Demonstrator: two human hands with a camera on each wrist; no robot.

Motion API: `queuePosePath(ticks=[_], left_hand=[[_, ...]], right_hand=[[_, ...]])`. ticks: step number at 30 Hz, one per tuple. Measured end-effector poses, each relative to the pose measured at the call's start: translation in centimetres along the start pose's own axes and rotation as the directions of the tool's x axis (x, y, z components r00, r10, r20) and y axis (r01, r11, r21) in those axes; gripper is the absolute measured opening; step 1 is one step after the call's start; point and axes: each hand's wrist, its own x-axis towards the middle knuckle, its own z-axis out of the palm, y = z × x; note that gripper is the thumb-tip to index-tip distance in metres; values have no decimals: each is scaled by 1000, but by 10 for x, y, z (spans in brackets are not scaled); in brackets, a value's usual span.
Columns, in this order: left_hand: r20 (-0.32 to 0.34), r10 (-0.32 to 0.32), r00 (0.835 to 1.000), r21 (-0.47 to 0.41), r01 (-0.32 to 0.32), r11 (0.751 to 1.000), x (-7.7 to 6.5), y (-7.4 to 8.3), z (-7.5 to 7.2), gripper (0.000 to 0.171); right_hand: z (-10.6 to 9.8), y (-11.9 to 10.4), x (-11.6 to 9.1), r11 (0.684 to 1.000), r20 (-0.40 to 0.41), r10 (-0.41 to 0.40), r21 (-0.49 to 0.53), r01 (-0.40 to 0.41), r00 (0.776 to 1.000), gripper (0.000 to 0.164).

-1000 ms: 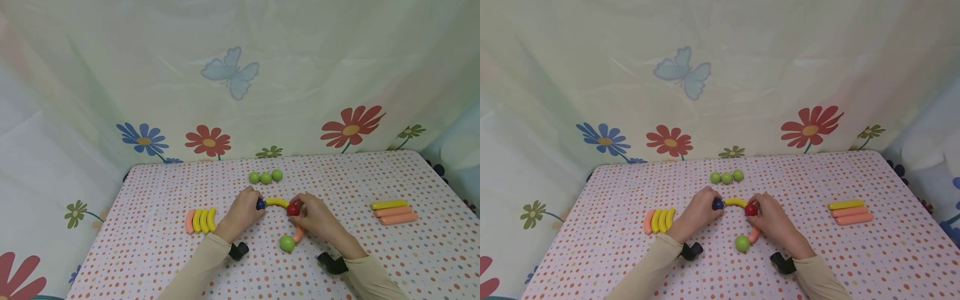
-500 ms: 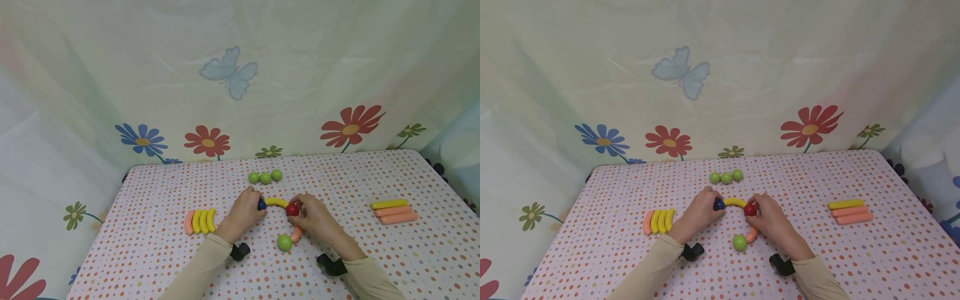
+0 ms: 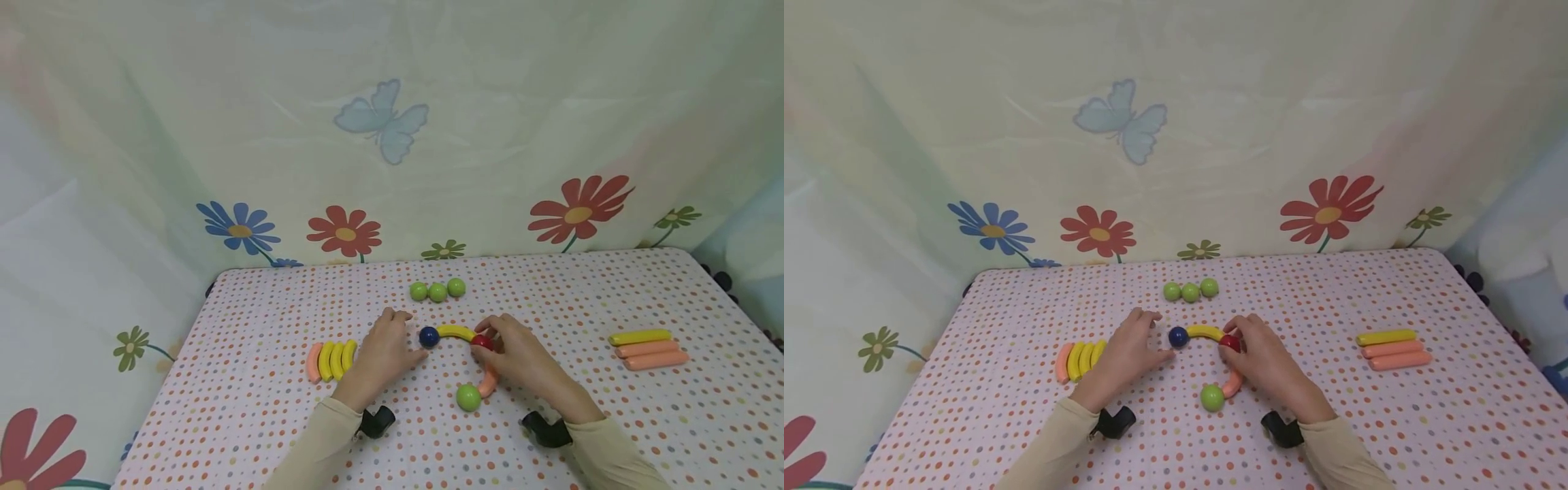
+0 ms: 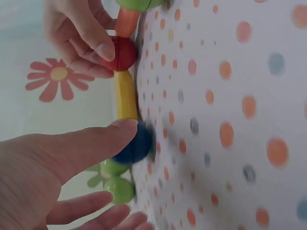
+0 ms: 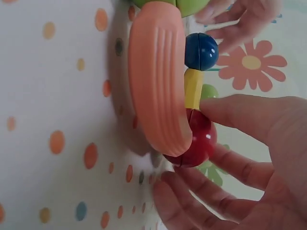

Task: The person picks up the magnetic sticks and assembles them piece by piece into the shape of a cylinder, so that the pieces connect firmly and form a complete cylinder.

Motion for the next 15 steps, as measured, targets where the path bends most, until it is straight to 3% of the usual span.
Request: queuePosePath(ticks=[5,10,15], left_hand=[[-79,-69,994,18,71,997,-10,-15,-10,56],[-164,-122,979,74,136,988,-21,-31,-15,39],[-165,-179,970,81,194,978,-31,-36,-21,34]], right_hand=[[1,-2,7,999,-20,-41,-21,41,999,22],[5,-7,14,997,-18,-64,-37,63,998,22],[9,-10,20,997,6,-61,-55,61,998,23]])
